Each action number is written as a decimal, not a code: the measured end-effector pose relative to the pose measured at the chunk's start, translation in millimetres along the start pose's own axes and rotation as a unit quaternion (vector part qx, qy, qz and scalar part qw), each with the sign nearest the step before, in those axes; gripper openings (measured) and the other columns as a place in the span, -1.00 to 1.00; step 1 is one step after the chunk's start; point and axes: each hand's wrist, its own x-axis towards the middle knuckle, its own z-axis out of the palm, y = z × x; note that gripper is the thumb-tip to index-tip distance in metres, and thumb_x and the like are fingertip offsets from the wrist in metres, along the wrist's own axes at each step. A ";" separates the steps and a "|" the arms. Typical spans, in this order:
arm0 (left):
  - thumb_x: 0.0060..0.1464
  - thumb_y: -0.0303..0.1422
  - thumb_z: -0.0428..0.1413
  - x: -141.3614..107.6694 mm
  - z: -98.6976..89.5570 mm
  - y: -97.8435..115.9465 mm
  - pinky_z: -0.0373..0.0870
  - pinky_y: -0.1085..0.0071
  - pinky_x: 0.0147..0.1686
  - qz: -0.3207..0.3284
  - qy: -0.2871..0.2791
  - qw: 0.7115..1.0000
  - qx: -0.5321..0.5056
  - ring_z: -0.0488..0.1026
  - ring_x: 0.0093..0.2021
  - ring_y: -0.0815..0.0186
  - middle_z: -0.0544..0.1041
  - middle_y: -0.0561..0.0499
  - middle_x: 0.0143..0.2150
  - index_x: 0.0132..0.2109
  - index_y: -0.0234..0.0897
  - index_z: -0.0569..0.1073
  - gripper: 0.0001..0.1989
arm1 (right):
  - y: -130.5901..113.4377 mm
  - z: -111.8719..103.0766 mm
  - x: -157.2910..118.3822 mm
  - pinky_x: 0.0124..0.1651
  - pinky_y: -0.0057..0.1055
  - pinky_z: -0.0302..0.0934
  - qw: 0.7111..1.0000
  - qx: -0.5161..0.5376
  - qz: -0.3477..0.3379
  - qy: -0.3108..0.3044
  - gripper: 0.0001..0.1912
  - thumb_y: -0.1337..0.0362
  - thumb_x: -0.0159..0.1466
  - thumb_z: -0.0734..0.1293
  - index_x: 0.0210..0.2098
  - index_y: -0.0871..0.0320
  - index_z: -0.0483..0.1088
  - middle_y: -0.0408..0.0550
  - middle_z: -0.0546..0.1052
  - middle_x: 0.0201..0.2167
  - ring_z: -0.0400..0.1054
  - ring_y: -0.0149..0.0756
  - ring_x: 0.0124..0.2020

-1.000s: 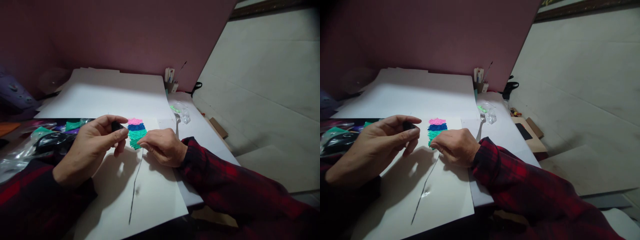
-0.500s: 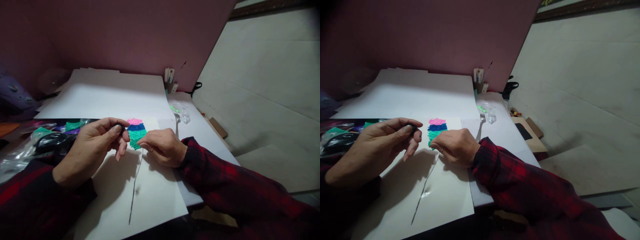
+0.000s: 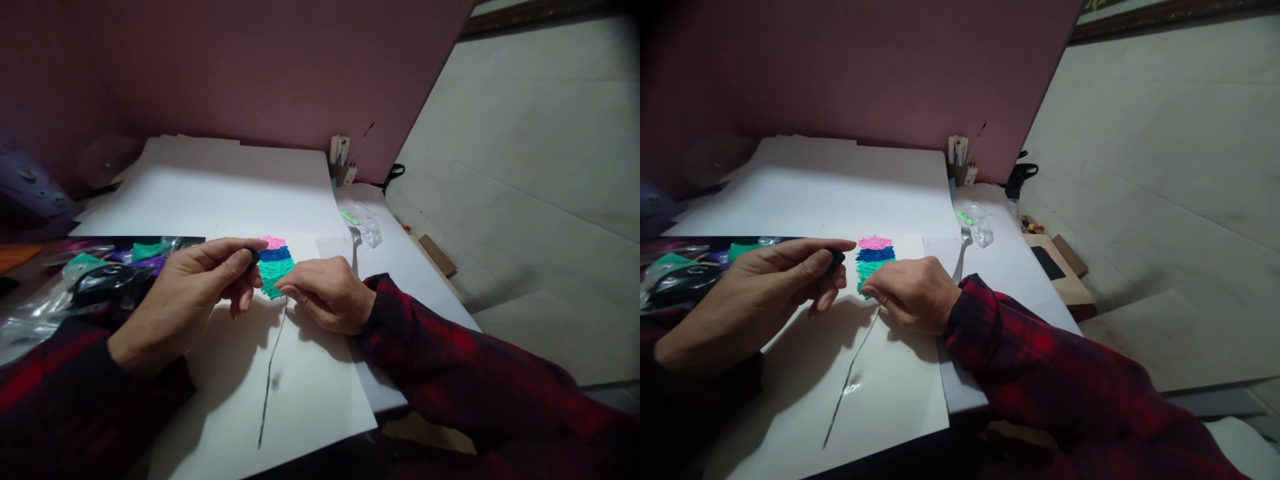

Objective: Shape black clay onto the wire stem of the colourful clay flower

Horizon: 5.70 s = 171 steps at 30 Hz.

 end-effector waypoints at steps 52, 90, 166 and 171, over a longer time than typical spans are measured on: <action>-0.02 -0.52 0.07 3.2 3.5 3.4 0.25 0.53 -0.55 -0.087 -0.056 0.994 -0.045 0.29 -0.55 0.41 0.41 0.02 -0.51 -0.48 -0.28 0.45 -0.86 | 0.6 1.0 0.1 -0.33 -0.43 0.31 1.000 0.004 -0.010 -0.002 -0.72 0.28 0.38 0.15 -0.28 0.26 0.45 -0.03 0.59 -0.40 0.44 -0.39 -0.39; 0.06 -0.33 0.14 -2.4 9.3 -9.9 0.19 0.51 -0.59 -0.032 -0.122 0.991 0.047 0.27 -0.53 0.40 0.41 0.05 -0.42 -0.14 -0.22 0.36 -0.79 | -16.2 1.3 3.6 -0.25 -0.37 0.41 0.993 0.090 -0.004 0.073 -0.77 0.31 0.31 0.28 -0.07 0.27 0.36 0.07 0.50 -0.23 0.41 -0.35 -0.25; -0.07 -0.48 0.26 7.8 2.0 -14.7 0.29 0.47 -0.49 -0.023 -0.002 0.998 -0.059 0.39 -0.52 0.39 0.48 0.06 -0.46 -0.24 -0.29 0.46 -0.80 | -13.4 -6.5 0.0 -0.17 -0.44 0.39 0.974 0.225 -0.008 -0.039 -0.83 0.47 0.28 0.23 -0.14 0.23 0.36 -0.03 0.53 -0.29 0.44 -0.44 -0.26; -0.14 -0.45 0.30 9.2 3.3 -14.0 0.27 0.47 -0.53 -0.032 0.005 0.997 -0.071 0.37 -0.55 0.40 0.48 0.05 -0.47 -0.29 -0.28 0.47 -0.78 | -19.5 -11.1 -0.5 -0.22 -0.47 0.35 0.961 0.228 -0.010 -0.153 -0.84 0.46 0.21 0.28 -0.28 0.16 0.47 -0.03 0.45 -0.17 0.37 -0.45 -0.28</action>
